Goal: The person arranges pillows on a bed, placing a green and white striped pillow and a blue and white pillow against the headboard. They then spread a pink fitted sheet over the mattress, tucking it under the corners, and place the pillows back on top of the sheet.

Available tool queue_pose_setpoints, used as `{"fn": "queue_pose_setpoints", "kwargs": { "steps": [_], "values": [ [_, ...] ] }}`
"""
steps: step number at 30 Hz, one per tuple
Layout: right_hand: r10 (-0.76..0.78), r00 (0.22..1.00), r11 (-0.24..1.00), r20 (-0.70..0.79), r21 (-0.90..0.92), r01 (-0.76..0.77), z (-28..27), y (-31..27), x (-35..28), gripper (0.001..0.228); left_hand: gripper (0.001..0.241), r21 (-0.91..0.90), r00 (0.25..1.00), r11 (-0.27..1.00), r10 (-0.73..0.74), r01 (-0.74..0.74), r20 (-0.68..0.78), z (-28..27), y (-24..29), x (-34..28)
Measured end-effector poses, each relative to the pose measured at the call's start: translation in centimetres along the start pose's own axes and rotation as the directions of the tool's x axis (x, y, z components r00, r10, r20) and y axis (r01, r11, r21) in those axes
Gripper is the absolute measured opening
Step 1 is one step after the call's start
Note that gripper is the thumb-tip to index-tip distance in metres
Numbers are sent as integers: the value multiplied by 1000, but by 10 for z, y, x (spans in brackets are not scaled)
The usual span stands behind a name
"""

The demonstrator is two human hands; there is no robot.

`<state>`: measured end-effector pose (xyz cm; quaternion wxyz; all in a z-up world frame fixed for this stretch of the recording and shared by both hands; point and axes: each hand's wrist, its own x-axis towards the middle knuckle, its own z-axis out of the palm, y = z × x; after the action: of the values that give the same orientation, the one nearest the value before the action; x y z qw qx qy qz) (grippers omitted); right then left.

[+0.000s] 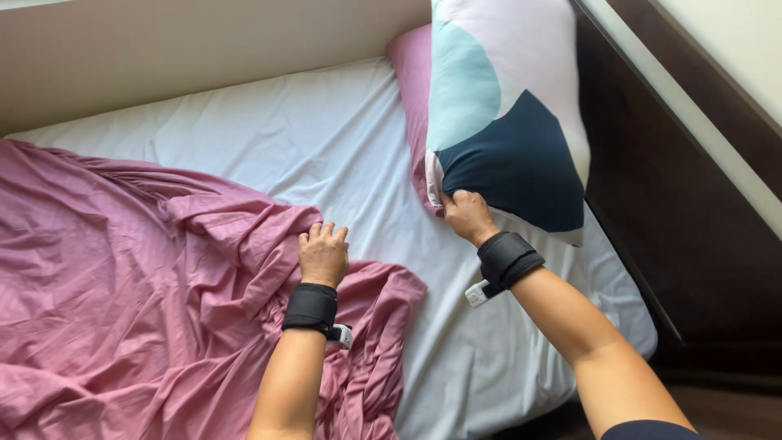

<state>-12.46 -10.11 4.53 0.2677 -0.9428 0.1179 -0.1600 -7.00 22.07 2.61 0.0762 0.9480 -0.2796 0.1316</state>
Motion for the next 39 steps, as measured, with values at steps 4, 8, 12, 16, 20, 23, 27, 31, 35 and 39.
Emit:
{"fn": "queue_pose_setpoints", "kwargs": {
  "steps": [4, 8, 12, 16, 20, 23, 27, 31, 35, 39],
  "values": [
    [-115, 993, 993, -14, -25, 114, -7, -46, -81, 46, 27, 17, 1000, 1000, 3, -3, 4, -29, -24, -48],
    [-252, 961, 965, 111, -40, 258, -14, -109, -164, 39, 26, 20, 995, 999, 37, -35, -98, -56, -53, -103],
    [-409, 880, 912, 243, 152, 382, -23, -187, -259, 31, 38, 39, 996, 998, 54, -51, -70, -88, -78, -176],
    [-431, 862, 884, 268, 317, 343, -21, -248, -348, 29, 59, 64, 999, 997, 43, -44, 8, -100, -107, -242],
    [-394, 780, 896, 487, 391, 209, -50, -299, -434, 39, 101, 113, 986, 992, 37, -55, 162, -108, -119, -294],
    [-418, 731, 872, 539, 464, 156, -83, -305, -495, 37, 104, 162, 988, 983, 60, -83, 145, -88, -118, -319],
    [-487, 701, 826, 521, 535, 176, -142, -324, -549, 27, 69, 253, 973, 949, 214, -186, -88, -69, -102, -318],
    [-276, 740, 930, 613, 365, 44, -147, -276, -597, 29, 33, 262, 908, 895, 401, -361, -118, -53, -79, -315],
    [-28, 782, 967, 623, 214, -136, -138, -242, -617, 25, 16, 270, 791, 781, 604, -563, -98, -65, -67, -296],
    [-4, 888, 933, 459, 321, -161, -135, -205, -620, 12, 14, 261, 741, 747, 656, -611, -144, -112, -67, -275]
  ]
}}
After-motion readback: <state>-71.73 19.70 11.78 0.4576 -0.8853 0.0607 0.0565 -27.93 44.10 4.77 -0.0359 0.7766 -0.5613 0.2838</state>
